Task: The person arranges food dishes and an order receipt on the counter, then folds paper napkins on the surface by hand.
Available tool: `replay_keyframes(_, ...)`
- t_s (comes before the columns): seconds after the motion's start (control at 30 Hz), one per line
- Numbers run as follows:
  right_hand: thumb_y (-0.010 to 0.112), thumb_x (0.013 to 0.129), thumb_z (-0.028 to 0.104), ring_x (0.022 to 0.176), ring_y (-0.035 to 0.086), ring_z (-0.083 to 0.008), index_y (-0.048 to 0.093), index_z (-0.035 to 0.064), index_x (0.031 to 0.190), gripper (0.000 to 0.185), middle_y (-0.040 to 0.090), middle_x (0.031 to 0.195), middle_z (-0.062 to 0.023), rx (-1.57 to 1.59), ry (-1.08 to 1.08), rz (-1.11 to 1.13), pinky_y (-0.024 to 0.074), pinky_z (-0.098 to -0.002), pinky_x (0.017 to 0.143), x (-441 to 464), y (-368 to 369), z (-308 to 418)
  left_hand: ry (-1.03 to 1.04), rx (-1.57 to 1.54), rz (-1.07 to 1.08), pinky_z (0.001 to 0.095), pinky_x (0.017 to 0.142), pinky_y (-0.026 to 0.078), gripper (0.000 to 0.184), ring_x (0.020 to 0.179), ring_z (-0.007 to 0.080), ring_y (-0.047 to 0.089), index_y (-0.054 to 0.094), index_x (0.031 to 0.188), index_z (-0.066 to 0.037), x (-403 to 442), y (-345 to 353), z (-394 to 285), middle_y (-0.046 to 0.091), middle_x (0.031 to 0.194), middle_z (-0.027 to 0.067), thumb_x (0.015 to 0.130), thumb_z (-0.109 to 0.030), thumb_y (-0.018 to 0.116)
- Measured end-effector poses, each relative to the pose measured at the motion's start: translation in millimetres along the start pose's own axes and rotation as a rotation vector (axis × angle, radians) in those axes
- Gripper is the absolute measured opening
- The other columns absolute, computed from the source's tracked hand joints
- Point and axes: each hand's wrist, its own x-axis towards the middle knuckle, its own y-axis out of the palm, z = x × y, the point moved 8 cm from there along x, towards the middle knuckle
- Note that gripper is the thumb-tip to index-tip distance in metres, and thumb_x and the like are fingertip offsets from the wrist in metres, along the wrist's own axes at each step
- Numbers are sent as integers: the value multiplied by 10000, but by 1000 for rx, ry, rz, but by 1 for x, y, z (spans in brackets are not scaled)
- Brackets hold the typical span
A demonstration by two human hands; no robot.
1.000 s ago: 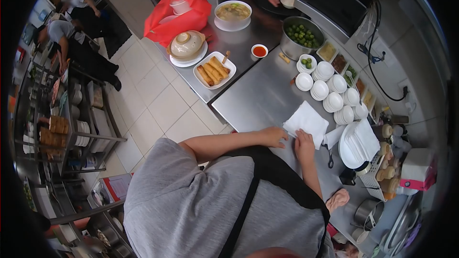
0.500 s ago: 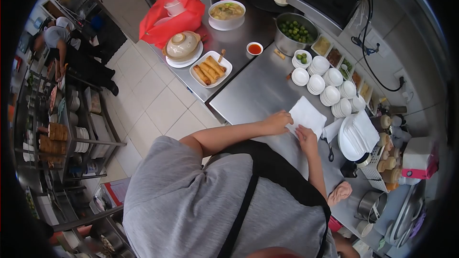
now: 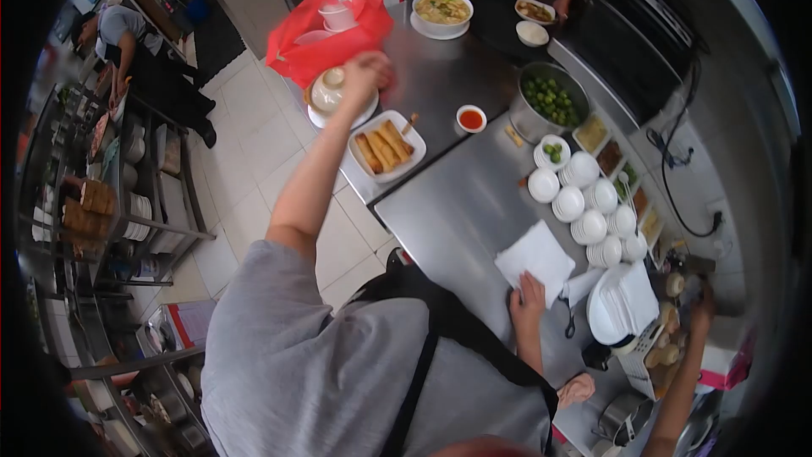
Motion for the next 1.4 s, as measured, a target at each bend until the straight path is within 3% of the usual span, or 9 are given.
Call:
replay_keyframes(0.1,508,692,-14,954,531,-347,586,-16,992,310,578,1042,-178,16,149,-47,425,-405,849,-5,7,-12,12,-133,-304,245,421,431,181,509,143,557,585,959,-13,130,-104,15,598,716,70,815,-123,573)
replay_keyframes(0.17,484,687,-26,969,507,-360,569,-21,1010,334,556,1054,-192,-26,200,-61,402,-424,869,2,12,-5,-60,-309,-413,282,473,497,385,575,199,592,457,1150,17,189,-144,15,591,812,128,789,-30,583)
replay_keyframes(0.23,476,685,-28,981,489,-369,554,-26,1028,352,537,1065,-204,-63,207,-61,386,-436,881,3,25,0,-37,-529,-596,237,457,491,368,557,186,593,468,1137,6,238,-166,26,601,818,151,787,0,583)
replay_keyframes(0.4,430,698,-15,1019,425,-399,438,-40,1139,442,443,1128,-237,-288,245,29,336,-482,899,2,38,4,-240,-457,-524,264,462,506,298,545,189,585,490,1065,6,358,-191,96,597,800,126,783,19,584)
replay_keyframes(0.5,414,707,-12,1026,419,-405,424,-34,1149,443,436,1133,-237,-314,280,86,330,-497,899,0,42,-1,-350,-193,-424,280,498,510,188,578,183,586,527,1001,-6,358,-180,95,592,755,89,817,-10,567)
replay_keyframes(0.63,407,735,-4,1046,410,-407,414,-39,1152,418,421,1147,-247,-365,214,76,324,-498,907,0,46,0,60,-370,-117,254,679,513,132,745,172,624,566,975,-13,310,-132,65,636,837,109,867,-82,534)
replay_keyframes(0.7,400,743,-2,1047,408,-408,406,-39,1159,418,417,1152,-249,-370,234,112,321,-500,908,3,48,3,118,-213,-96,249,717,504,140,785,155,626,601,960,7,261,-121,74,643,885,106,852,-69,555)
replay_keyframes(0.93,375,766,18,1051,401,-412,385,-40,1178,416,408,1161,-254,-392,210,124,304,-512,912,6,50,6,219,81,-140,205,633,463,136,720,70,594,666,846,0,233,-124,88,645,788,25,764,44,567)
replay_keyframes(1.4,374,787,33,1035,405,-416,382,-53,1187,410,408,1160,-262,-392,183,118,311,-504,903,0,51,1,253,8,-174,200,592,435,97,665,53,559,647,790,8,231,-125,90,627,721,6,739,54,578)
